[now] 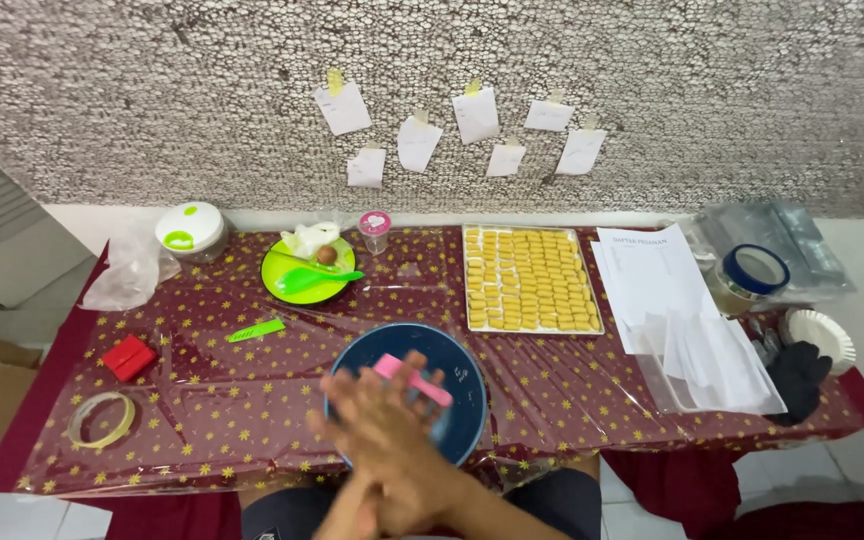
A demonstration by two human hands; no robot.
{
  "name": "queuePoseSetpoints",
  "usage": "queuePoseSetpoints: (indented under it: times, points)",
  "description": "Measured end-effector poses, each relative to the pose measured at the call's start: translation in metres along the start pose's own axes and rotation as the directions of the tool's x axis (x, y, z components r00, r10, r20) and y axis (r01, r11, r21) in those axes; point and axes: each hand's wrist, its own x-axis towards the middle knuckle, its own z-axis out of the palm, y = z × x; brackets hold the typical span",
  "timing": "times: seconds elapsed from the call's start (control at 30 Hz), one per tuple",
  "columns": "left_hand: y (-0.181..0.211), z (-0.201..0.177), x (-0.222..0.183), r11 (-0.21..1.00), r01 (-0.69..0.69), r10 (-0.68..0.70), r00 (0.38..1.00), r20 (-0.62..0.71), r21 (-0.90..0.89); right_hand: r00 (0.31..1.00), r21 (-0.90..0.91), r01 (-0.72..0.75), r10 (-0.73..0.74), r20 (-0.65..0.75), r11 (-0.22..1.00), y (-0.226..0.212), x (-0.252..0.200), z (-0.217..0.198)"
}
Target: Shaping small pieces of dough into uniform cylinders using a measuring guide and placing them on a tray.
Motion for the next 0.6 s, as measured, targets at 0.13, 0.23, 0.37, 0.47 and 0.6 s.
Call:
queuePoseSetpoints:
  times: [0.13, 0.23, 0.37, 0.47, 0.6]
  points:
    - [0.025, -0.002, 0.030, 0.948, 0.311, -0.317, 0.930, -0.184, -0.063, 0.995, 0.024, -0.088, 0.087, 0.057, 0.996, 0.012, 0.001, -0.001]
    - [0.020, -0.014, 0.031, 0.946, 0.263, -0.276, 0.960, -0.045, -0.191, 0.987, 0.129, -0.084, 0.100, -0.125, 0.988, 0.002, 0.015, 0.001]
    - [0.016, -0.025, 0.030, 0.881, 0.217, -0.150, 0.971, 0.188, -0.420, 0.984, -0.026, -0.033, 0.037, 0.177, 0.999, -0.003, -0.003, 0.000]
    - [-0.007, 0.023, 0.000, 0.978, -0.182, 0.182, 0.983, 0.013, 0.103, 0.990, 0.217, -0.131, 0.116, 0.080, 0.967, 0.027, -0.002, -0.015]
    - [0.007, 0.046, -0.001, 0.990, 0.116, -0.114, 0.993, 0.032, -0.079, 0.993, 0.103, -0.047, 0.058, -0.104, 0.994, 0.004, 0.014, -0.010]
